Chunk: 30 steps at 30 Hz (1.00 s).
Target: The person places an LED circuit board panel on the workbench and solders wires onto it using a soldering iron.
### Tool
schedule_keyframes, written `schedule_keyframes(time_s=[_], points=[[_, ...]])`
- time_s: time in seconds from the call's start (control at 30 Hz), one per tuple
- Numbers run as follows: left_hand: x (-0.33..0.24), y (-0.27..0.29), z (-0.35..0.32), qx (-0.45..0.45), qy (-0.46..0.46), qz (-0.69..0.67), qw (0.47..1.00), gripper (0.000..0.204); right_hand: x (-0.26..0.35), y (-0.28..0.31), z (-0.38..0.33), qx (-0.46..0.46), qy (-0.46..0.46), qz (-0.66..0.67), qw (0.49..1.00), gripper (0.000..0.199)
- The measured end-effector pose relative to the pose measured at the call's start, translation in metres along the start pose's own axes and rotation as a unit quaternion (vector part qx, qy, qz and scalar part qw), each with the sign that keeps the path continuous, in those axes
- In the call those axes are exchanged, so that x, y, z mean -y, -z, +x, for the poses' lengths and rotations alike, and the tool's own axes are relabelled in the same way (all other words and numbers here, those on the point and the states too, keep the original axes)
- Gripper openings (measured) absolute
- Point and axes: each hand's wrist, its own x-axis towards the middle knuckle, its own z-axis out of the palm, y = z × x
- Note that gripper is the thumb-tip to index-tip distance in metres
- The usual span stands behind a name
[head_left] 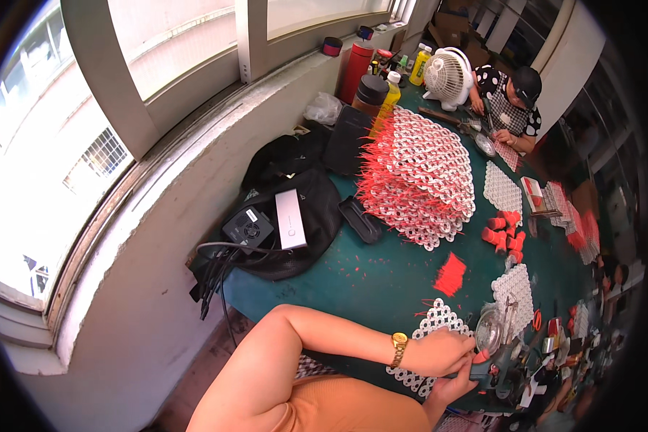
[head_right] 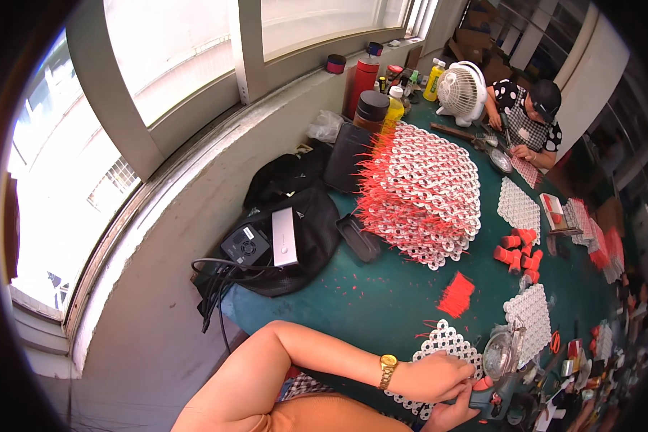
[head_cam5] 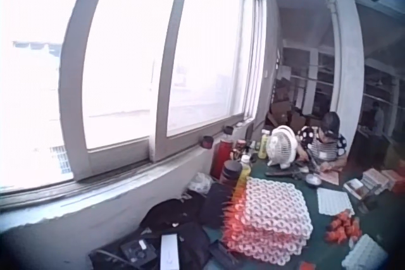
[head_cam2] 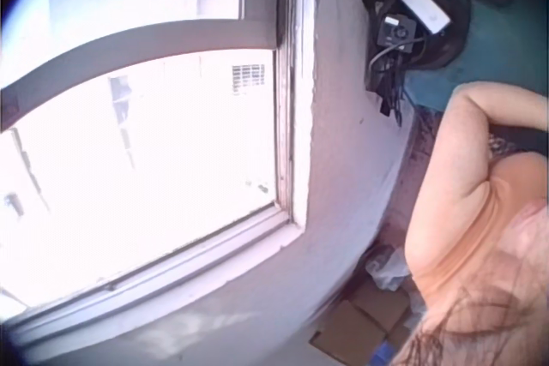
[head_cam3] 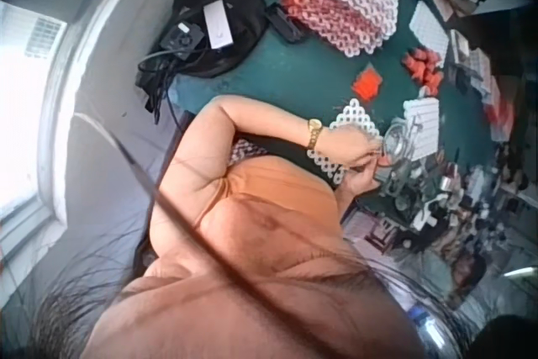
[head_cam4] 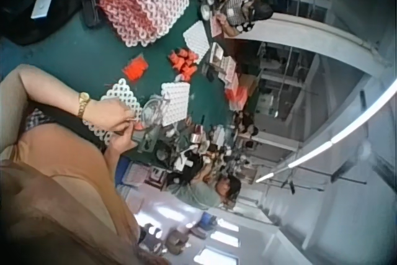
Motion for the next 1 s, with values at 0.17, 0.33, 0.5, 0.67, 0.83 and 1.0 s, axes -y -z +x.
schedule_keyframes(time_s=[0.17,0.33,0.5,0.67,0.83,1.0], points=[[0.007,-0.022,-0.019,0.025,0.023,-0.02,0.999,0.022,-0.005,0.011,-0.002,0.073,-0.039,0.039,0.996,0.046],[0.009,-0.024,-0.019,0.044,0.015,0.054,0.997,0.021,-0.014,0.02,-0.005,0.031,-0.027,0.027,0.999,0.045],[0.011,-0.022,-0.019,0.098,-0.004,0.052,0.994,0.021,-0.008,0.028,-0.015,0.027,-0.011,-0.041,0.999,0.045],[0.025,-0.025,-0.024,0.166,-0.019,0.108,0.98,0.019,-0.012,0.042,-0.03,0.02,-0.024,-0.087,0.996,0.046],[0.024,-0.031,-0.026,0.126,0.023,-0.072,0.989,0.022,-0.01,0.047,-0.038,0.0,-0.031,-0.089,0.996,0.042],[0.026,-0.028,-0.023,0.128,0.042,-0.056,0.989,0.018,-0.003,0.039,-0.04,0.012,-0.02,-0.061,0.998,0.042]])
